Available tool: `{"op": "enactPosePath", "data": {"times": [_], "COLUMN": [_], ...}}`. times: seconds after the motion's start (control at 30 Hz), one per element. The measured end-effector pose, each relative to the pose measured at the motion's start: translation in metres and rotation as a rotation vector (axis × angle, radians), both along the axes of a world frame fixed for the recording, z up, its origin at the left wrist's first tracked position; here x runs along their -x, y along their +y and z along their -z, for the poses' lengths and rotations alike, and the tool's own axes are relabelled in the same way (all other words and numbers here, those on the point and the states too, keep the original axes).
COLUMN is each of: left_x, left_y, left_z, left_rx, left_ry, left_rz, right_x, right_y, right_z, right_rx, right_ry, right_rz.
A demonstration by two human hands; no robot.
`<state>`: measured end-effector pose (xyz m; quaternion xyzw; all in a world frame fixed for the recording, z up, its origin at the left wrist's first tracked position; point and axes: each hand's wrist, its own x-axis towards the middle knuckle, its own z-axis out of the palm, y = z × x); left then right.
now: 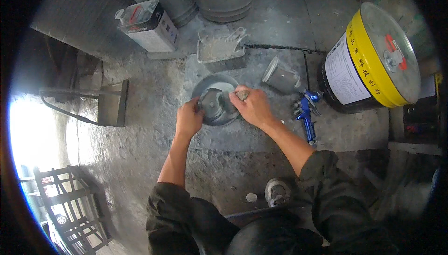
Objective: The person sits on the floor and pours liquid from a large yellow can into a small container. They then mix a grey substance in a bowl with a stick and pour it into a spray gun. The person assembles the spray gun, attaches a hose, and wipes the container with a cloth.
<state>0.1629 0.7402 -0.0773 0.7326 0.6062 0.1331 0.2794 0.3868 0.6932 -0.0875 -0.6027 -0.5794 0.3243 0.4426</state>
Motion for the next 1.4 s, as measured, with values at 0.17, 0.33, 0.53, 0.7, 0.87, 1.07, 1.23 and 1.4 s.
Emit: {"op": "enactPosePath", "data": {"times": [0.17,0.33,0.53,0.7,0.87,1.07,1.23,1.4], "left_x": [-0.004,0.006,0.027,0.075,0.126,0.114,0.115,0.106], "left_y": [-0.008,-0.025,-0.041,-0.056,-0.082,-0.098,-0.100,-0.100], "left_z": [-0.014,-0.027,-0.051,-0.056,-0.023,0.026,0.069,0.066], "left_rx": [-0.155,-0.508,-0.650,-0.390,0.129,0.474,0.532,0.214], "left_ry": [0.004,0.040,-0.012,-0.239,-0.570,-0.816,-0.762,-0.200], "left_rz": [0.025,0.154,0.057,-0.385,-0.628,-0.677,-0.629,-0.451], "right_x": [-0.003,-0.008,-0.008,-0.008,0.011,0.007,-0.037,-0.129], "right_y": [-0.013,-0.028,-0.026,-0.011,0.008,-0.021,-0.060,-0.140], "right_z": [-0.021,-0.041,-0.062,-0.054,-0.019,-0.019,-0.033,0.017], "right_rx": [-0.113,-0.027,-0.042,0.025,0.016,-0.022,0.112,0.091], "right_ry": [0.023,0.135,-0.096,-0.392,-0.294,-0.332,-0.334,-0.734], "right_rz": [0.056,0.107,0.035,-0.217,-0.229,-0.264,-0.226,0.163]}}
